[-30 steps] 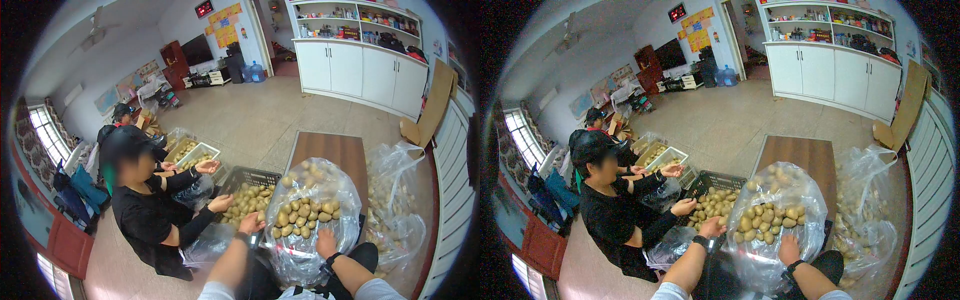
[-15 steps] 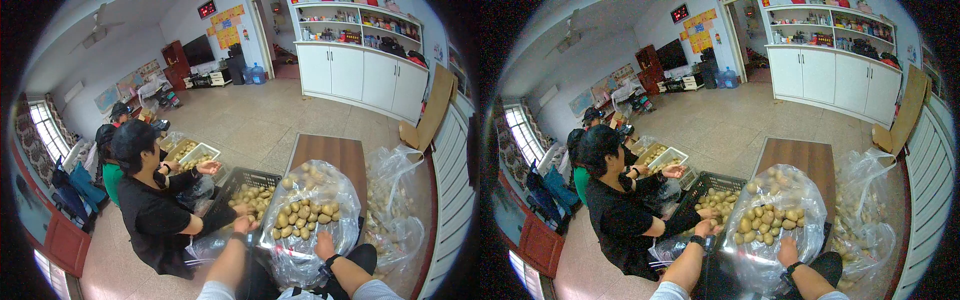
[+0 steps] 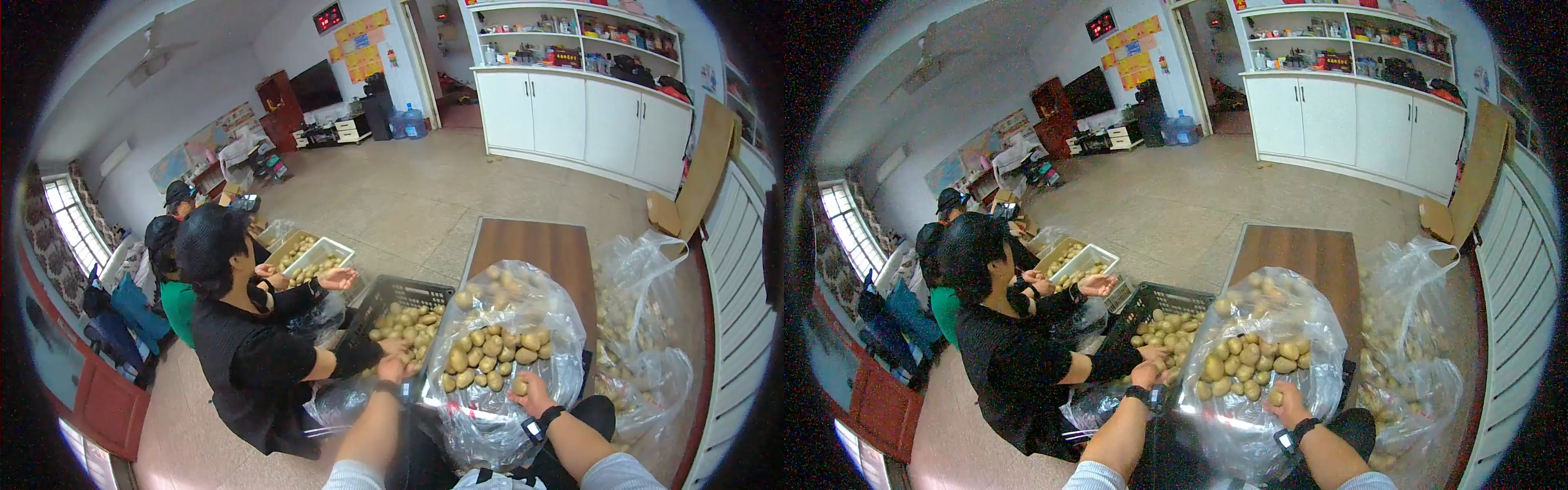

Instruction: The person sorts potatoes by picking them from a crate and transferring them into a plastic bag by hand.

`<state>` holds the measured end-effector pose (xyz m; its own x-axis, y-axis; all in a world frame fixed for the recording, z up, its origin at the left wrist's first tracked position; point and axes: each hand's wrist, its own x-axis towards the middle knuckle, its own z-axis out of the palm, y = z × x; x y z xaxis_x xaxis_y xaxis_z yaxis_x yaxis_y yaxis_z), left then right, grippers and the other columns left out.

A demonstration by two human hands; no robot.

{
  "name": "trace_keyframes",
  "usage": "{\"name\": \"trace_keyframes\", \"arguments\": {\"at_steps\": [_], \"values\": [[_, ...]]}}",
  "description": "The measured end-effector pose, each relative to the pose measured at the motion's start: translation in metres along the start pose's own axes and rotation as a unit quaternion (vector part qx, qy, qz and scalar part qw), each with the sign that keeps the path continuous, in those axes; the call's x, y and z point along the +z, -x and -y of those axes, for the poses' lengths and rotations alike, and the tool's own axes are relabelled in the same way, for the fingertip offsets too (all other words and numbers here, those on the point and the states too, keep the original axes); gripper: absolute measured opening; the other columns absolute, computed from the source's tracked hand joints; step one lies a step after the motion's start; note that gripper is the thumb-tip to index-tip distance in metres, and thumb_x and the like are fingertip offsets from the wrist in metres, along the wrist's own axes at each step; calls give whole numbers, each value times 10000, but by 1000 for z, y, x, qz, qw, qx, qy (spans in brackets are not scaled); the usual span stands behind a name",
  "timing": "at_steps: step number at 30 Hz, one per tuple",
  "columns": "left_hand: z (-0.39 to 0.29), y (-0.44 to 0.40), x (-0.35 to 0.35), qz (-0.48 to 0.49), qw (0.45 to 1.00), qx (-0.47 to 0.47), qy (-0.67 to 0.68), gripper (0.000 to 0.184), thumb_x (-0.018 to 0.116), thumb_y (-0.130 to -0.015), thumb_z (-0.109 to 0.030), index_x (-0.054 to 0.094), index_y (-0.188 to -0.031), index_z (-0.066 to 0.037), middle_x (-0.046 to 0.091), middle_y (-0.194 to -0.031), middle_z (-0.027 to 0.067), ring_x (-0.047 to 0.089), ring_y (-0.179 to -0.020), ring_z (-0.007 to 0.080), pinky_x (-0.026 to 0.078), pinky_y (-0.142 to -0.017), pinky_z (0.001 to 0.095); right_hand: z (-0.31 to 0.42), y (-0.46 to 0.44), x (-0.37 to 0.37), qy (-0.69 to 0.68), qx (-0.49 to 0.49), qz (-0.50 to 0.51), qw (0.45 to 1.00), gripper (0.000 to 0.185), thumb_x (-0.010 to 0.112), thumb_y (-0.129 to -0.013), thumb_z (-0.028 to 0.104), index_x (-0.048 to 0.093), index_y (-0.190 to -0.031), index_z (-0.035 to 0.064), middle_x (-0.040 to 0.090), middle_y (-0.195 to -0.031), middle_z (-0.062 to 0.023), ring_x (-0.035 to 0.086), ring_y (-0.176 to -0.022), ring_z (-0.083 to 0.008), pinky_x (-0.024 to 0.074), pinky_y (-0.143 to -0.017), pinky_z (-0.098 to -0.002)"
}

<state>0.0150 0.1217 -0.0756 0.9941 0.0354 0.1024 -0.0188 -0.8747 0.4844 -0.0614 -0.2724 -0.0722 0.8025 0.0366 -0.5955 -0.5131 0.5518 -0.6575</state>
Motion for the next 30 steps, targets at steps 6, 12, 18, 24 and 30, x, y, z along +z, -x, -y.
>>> {"name": "trace_keyframes", "arguments": {"at_steps": [6,12,18,24,30], "values": [[1,-5,-3,49,985,2,-166,218,683,-749,-188,650,-895,-29,649,-885,109,629,-763,234,515,-686,344,-11,-18,-12,-32,11,86,996,268,539,-870,129,443,-1110,57,531,-983,-137,604,-811,-361,535,-634,-432],[0,-7,-1,52,974,1,-220,300,701,-744,-335,658,-811,-45,649,-755,136,640,-721,278,507,-671,382,-14,-8,-3,56,-15,119,991,284,565,-901,117,442,-1143,34,567,-971,-161,642,-760,-333,554,-584,-390],[26,-20,49,29,986,-55,153,261,630,-838,-264,613,-925,-19,629,-861,144,638,-739,279,546,-659,392,-7,8,12,152,29,112,982,269,539,-938,217,509,-1063,-19,612,-897,-163,647,-679,-263,562,-577,-343],[-54,-1,-3,34,710,-286,642,194,499,-918,-134,511,-1031,23,551,-967,149,622,-784,272,585,-628,394,-12,11,14,251,41,170,952,335,530,-935,330,559,-979,-1,594,-794,-89,613,-666,-191,507,-539,-307],[-16,-15,38,183,959,108,187,304,533,-921,-173,456,-1154,5,535,-1067,144,626,-802,254,571,-647,378,-3,27,37,334,22,150,930,309,512,-952,345,542,-853,54,508,-639,-20,509,-531,-121,447,-494,-266]]}}
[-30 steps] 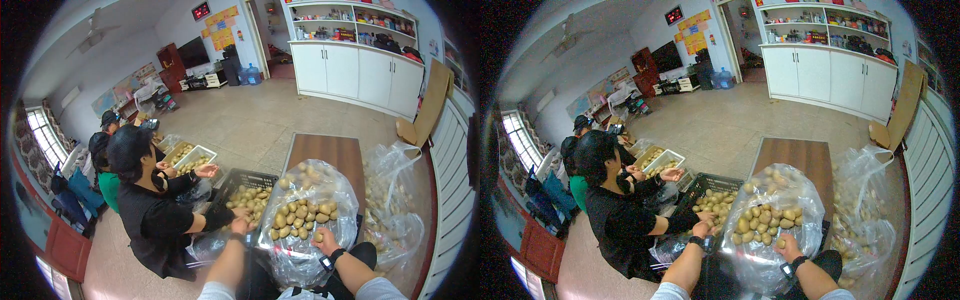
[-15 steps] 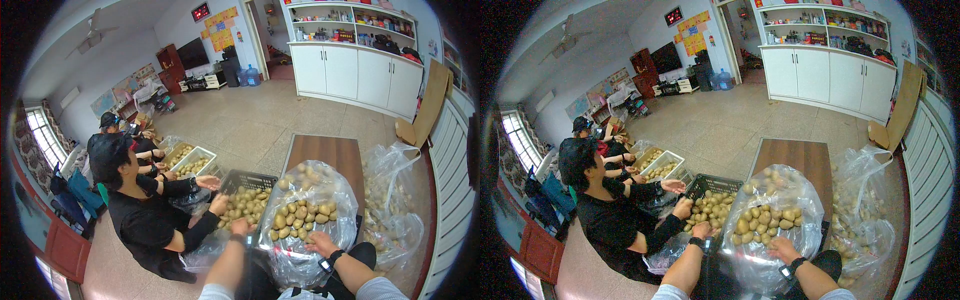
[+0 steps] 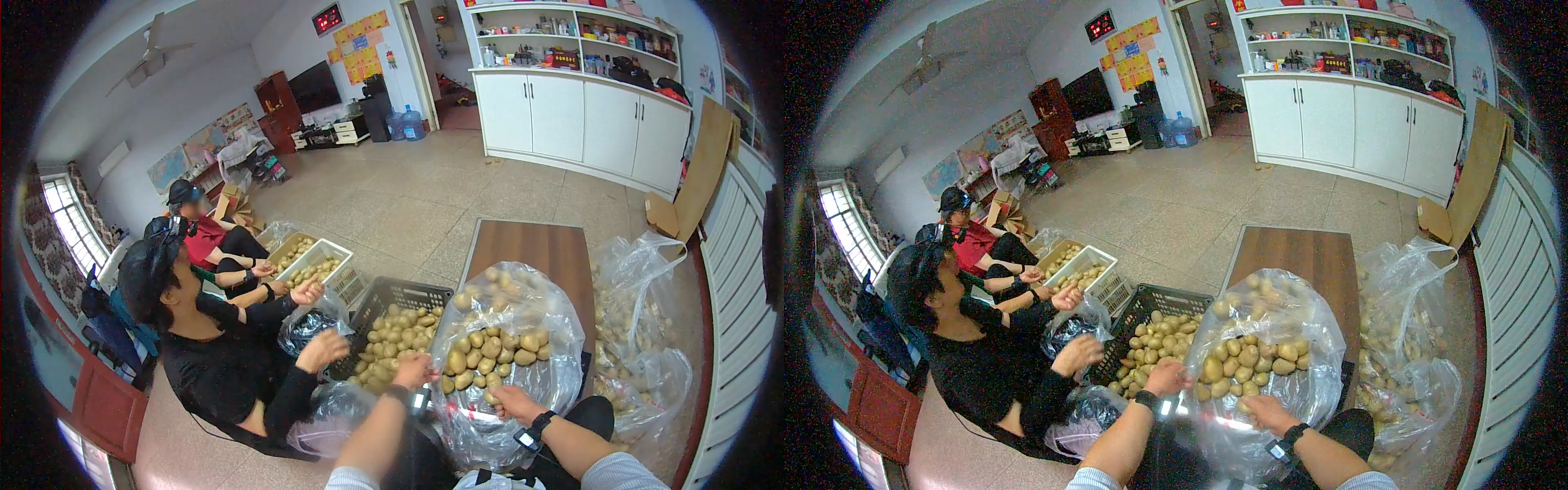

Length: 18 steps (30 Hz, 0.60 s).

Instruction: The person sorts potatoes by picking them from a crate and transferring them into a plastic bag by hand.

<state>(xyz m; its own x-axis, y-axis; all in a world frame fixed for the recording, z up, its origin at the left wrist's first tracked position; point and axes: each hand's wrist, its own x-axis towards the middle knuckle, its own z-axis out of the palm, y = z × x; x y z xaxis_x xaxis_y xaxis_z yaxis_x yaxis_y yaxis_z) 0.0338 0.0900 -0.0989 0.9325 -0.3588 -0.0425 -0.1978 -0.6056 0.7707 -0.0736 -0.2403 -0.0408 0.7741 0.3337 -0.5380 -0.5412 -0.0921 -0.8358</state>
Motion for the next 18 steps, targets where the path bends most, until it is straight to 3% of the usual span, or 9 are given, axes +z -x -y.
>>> {"name": "trace_keyframes", "arguments": {"at_steps": [5,6,8,10,12,18], "values": [[-26,-2,18,64,993,56,84,421,575,-917,-256,428,-1228,-13,545,-1093,125,636,-784,246,555,-624,352,7,-13,11,44,-58,15,997,331,504,-954,382,511,-836,73,452,-609,6,462,-518,-96,401,-478,-254],[-74,6,8,76,970,-72,218,431,572,-918,-276,429,-1230,-16,546,-1093,122,638,-780,245,552,-619,342,7,-17,13,65,-89,12,994,332,500,-955,387,502,-835,78,444,-604,10,455,-515,-93,389,-472,-251],[-108,11,6,86,914,-197,344,442,570,-918,-297,429,-1231,-18,546,-1092,119,640,-777,243,550,-613,332,11,-29,15,109,-111,13,988,368,490,-944,414,548,-907,52,501,-653,-14,490,-543,-120,401,-485,-271],[-115,10,9,130,899,-201,368,453,570,-918,-323,430,-1232,-29,549,-1114,119,642,-770,236,546,-607,325,27,-24,24,154,-134,15,979,433,480,-933,440,595,-980,26,559,-701,-39,525,-570,-147,413,-498,-292],[-122,10,9,163,896,-202,360,430,569,-920,-337,451,-1209,-41,563,-1113,107,643,-760,214,539,-593,310,63,7,43,50,-131,24,990,333,477,-967,370,519,-906,46,500,-659,-3,487,-532,-91,413,-491,-248],[-145,12,6,231,869,-205,388,354,560,-933,-330,516,-1165,-67,624,-998,55,639,-726,147,532,-569,280,50,-9,44,107,-170,17,979,288,456,-978,293,549,-999,20,591,-773,-29,539,-561,-95,440,-511,-249]]}}
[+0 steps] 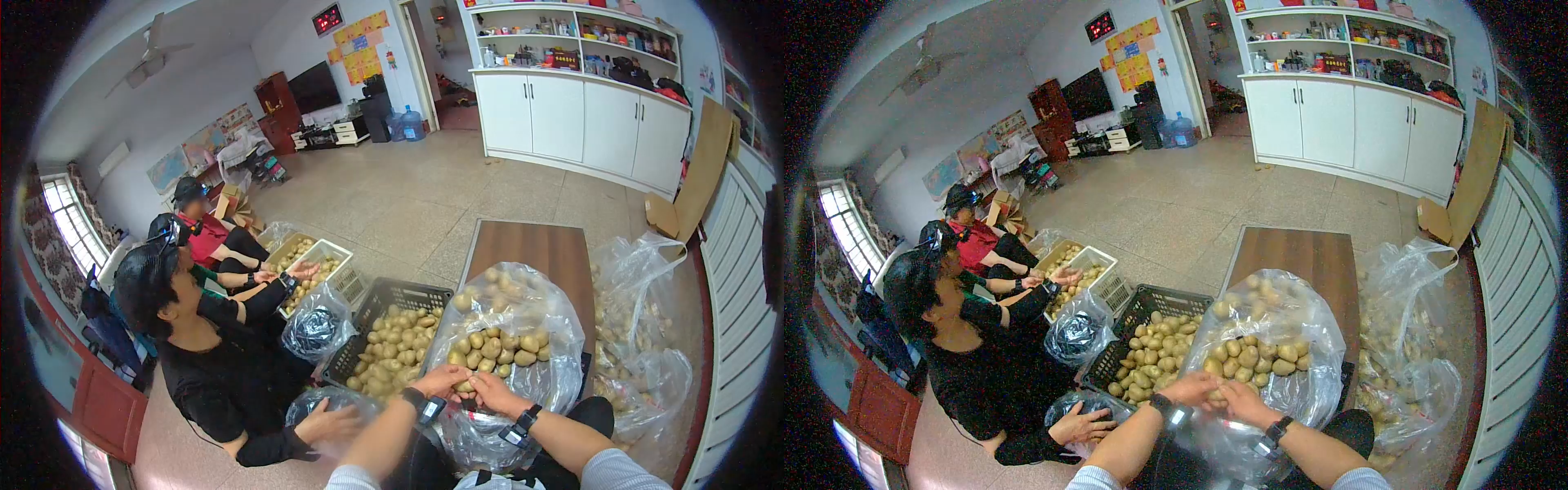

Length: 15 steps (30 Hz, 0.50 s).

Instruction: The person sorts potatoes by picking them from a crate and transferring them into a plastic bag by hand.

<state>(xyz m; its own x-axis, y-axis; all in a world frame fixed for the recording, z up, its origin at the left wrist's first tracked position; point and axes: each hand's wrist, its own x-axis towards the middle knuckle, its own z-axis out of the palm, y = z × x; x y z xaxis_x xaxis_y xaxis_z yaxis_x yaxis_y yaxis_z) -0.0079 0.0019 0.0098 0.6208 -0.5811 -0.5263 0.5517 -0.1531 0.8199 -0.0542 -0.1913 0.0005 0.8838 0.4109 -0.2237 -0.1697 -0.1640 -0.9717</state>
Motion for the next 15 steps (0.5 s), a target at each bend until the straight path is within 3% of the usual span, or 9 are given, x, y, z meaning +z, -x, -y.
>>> {"name": "trace_keyframes", "arguments": {"at_steps": [5,7,9,12,13,15], "values": [[4,0,-2,-16,1000,4,14,337,592,-919,-291,525,-1165,-71,651,-932,45,639,-697,146,544,-557,273,-17,0,-6,-5,1,-41,999,332,456,-952,279,584,-1089,6,623,-819,-71,602,-696,-153,496,-614,-283],[10,-4,-8,-51,994,-14,94,357,623,-901,-270,517,-1174,-66,637,-971,54,641,-692,155,549,-549,275,-40,3,-14,6,11,-73,997,338,477,-939,282,589,-1098,6,642,-859,-94,631,-746,-185,515,-661,-301],[7,-2,-14,-71,991,-2,111,378,630,-897,-267,506,-1188,-61,625,-993,66,645,-710,169,554,-559,283,-51,14,-25,142,45,-181,972,347,544,-876,270,595,-1101,11,650,-972,-154,645,-879,-280,515,-784,-374],[15,-5,-26,-127,980,23,149,401,639,-891,-260,490,-1198,-50,604,-1026,89,652,-749,202,562,-583,301,-118,15,-49,242,37,-270,931,401,591,-799,244,585,-1121,7,644,-1032,-189,623,-964,-340,480,-855,-442],[18,-6,-31,-163,971,35,169,402,643,-889,-256,486,-1195,-46,594,-1037,101,654,-770,221,565,-595,310,-109,22,-51,242,37,-271,931,401,591,-799,244,585,-1121,7,644,-1032,-189,623,-964,-340,480,-855,-442],[19,-3,-37,-162,970,44,176,401,640,-890,-255,484,-1193,-42,591,-1036,107,653,-784,230,567,-612,318,-58,50,-54,355,137,-279,882,463,676,-756,260,559,-1128,10,603,-1074,-201,569,-1026,-327,439,-900,-424]]}}
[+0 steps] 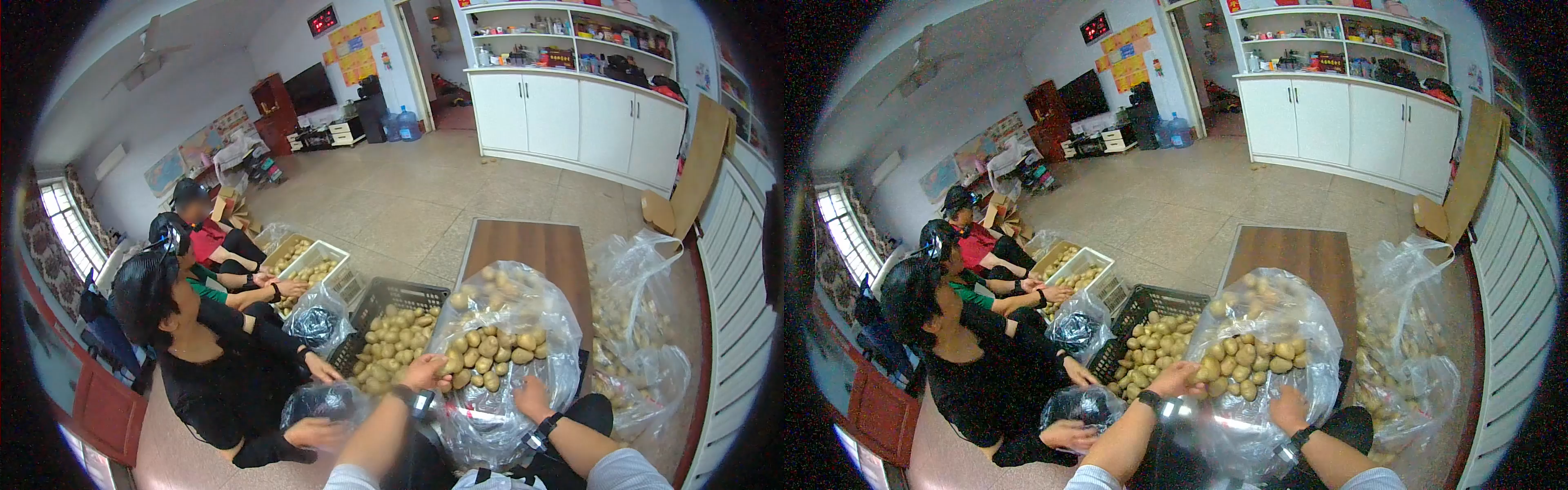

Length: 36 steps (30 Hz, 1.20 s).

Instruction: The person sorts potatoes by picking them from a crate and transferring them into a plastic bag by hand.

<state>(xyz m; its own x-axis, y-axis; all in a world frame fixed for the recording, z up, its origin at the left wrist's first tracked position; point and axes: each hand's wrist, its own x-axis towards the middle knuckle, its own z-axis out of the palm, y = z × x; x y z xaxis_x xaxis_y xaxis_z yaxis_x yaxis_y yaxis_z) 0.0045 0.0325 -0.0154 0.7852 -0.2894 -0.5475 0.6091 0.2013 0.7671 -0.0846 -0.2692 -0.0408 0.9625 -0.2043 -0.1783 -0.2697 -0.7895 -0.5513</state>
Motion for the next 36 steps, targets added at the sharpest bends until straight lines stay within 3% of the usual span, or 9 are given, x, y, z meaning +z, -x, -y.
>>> {"name": "trace_keyframes", "arguments": {"at_steps": [11,14,17,20,26,30,31,32,36], "values": [[26,-37,-73,-9,998,30,50,359,610,-901,-227,482,-1185,-49,563,-1060,133,626,-826,280,569,-672,400,-2,10,-8,112,19,-69,991,473,655,-728,243,538,-1114,-3,484,-1199,-214,388,-1185,-417,297,-1017,-511],[37,-46,-92,-16,943,239,-232,354,591,-909,-221,463,-1193,-53,541,-1094,141,617,-846,305,569,-698,425,-4,10,-7,99,50,-52,992,523,673,-743,249,504,-1166,-7,450,-1257,-208,371,-1214,-419,310,-1019,-506],[39,-53,-108,-88,983,139,-83,348,574,-917,-215,440,-1194,-54,522,-1129,156,610,-851,335,569,-712,443,-18,1,4,75,73,-67,992,523,659,-743,218,477,-1175,-14,434,-1251,-207,397,-1181,-432,349,-984,-516],[39,-49,-126,-18,858,317,-404,348,571,-917,-213,427,-1194,-61,520,-1141,169,607,-856,357,569,-719,449,-21,-2,7,82,86,-75,990,477,628,-744,177,479,-1150,-24,424,-1248,-202,426,-1144,-433,370,-970,-505],[38,-45,-124,-49,891,271,-360,327,564,-917,-198,441,-1181,-49,539,-1106,176,607,-885,357,568,-722,460,-20,2,2,71,93,-81,990,463,624,-740,147,476,-1140,-31,434,-1228,-208,449,-1129,-419,396,-947,-503],[17,-18,-100,-87,813,230,-527,290,564,-906,-174,482,-1147,-35,561,-1069,189,621,-867,342,576,-702,469,-31,-2,14,53,24,-82,995,435,641,-720,140,483,-1104,8,474,-1181,-210,490,-1078,-422,410,-894,-528],[16,-22,-92,-87,961,120,-235,281,548,-912,-167,486,-1138,-13,557,-1076,198,627,-854,347,586,-676,463,-32,3,15,57,29,-74,995,435,641,-720,140,483,-1104,8,474,-1181,-210,490,-1078,-422,410,-894,-528],[16,-25,-86,-155,981,44,106,275,531,-917,-161,489,-1129,9,553,-1082,207,633,-841,353,595,-651,456,-30,5,17,83,9,-79,993,434,643,-717,136,484,-1101,11,490,-1159,-208,508,-1055,-414,420,-872,-532],[4,-15,-80,-136,988,47,48,318,501,-930,-158,458,-1158,59,533,-1090,216,633,-829,364,604,-643,443,-26,3,19,132,-33,-90,987,411,614,-734,125,486,-1111,23,519,-1096,-192,553,-988,-394,439,-813,-536]]}}
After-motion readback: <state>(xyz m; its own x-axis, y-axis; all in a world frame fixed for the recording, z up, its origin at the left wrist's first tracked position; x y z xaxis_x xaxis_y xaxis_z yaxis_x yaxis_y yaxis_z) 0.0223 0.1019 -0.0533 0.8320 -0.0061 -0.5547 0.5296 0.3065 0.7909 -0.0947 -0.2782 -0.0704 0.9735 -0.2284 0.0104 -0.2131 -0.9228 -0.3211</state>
